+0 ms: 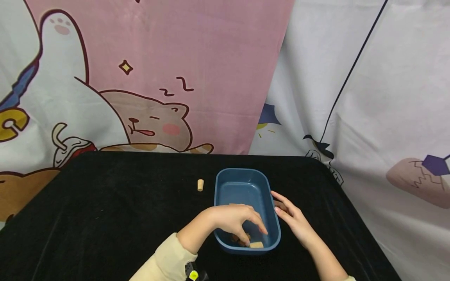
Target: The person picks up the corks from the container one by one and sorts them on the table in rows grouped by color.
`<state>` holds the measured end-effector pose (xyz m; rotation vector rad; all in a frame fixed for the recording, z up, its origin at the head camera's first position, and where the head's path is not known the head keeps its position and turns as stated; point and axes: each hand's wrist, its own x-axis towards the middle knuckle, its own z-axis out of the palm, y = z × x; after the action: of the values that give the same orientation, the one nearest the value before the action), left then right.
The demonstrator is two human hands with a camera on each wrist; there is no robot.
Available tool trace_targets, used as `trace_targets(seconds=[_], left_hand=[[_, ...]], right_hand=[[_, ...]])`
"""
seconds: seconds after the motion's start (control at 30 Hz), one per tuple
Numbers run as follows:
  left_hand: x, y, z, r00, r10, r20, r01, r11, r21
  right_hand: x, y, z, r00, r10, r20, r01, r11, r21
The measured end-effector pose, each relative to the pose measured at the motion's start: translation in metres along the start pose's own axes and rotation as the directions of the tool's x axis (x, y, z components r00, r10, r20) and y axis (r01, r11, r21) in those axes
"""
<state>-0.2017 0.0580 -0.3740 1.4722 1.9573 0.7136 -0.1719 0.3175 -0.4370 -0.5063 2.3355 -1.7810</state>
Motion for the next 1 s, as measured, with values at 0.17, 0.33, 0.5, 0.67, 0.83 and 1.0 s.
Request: trace_targets(seconds=[0.17, 0.33, 0.5, 0.67, 0.83, 1.0], left_hand=[[0.007, -0.003, 0.005, 0.998, 0.041, 0.045, -0.043, 0.998, 0.049], [0.012, -0.006, 0.011, 0.997, 0.015, 0.078, -0.02, 0.998, 0.064], [0.013, -0.007, 0.014, 0.997, -0.003, 0.081, -0.003, 0.997, 0.073], [0.012, -0.007, 0.014, 0.997, -0.003, 0.083, -0.003, 0.997, 0.074], [0.013, -0.007, 0.014, 0.997, -0.009, 0.078, 0.003, 0.997, 0.082], [0.013, -0.008, 0.013, 0.998, 0.002, 0.064, -0.008, 0.995, 0.097]], right_hand=[[-0.001, 0.0, 0.0, 1.0, 0.01, 0.002, -0.01, 1.0, 0.007], [0.0, 0.001, -0.001, 1.0, 0.008, 0.003, -0.009, 1.0, 0.016], [0.0, 0.003, -0.001, 1.0, -0.016, 0.01, 0.016, 1.0, 0.016], [0.0, 0.003, 0.0, 1.0, -0.025, 0.012, 0.025, 1.0, 0.014], [0.0, 0.002, 0.0, 1.0, -0.017, 0.011, 0.017, 1.0, 0.013], [0.0, 0.002, 0.0, 1.0, -0.018, 0.012, 0.017, 1.0, 0.018]])
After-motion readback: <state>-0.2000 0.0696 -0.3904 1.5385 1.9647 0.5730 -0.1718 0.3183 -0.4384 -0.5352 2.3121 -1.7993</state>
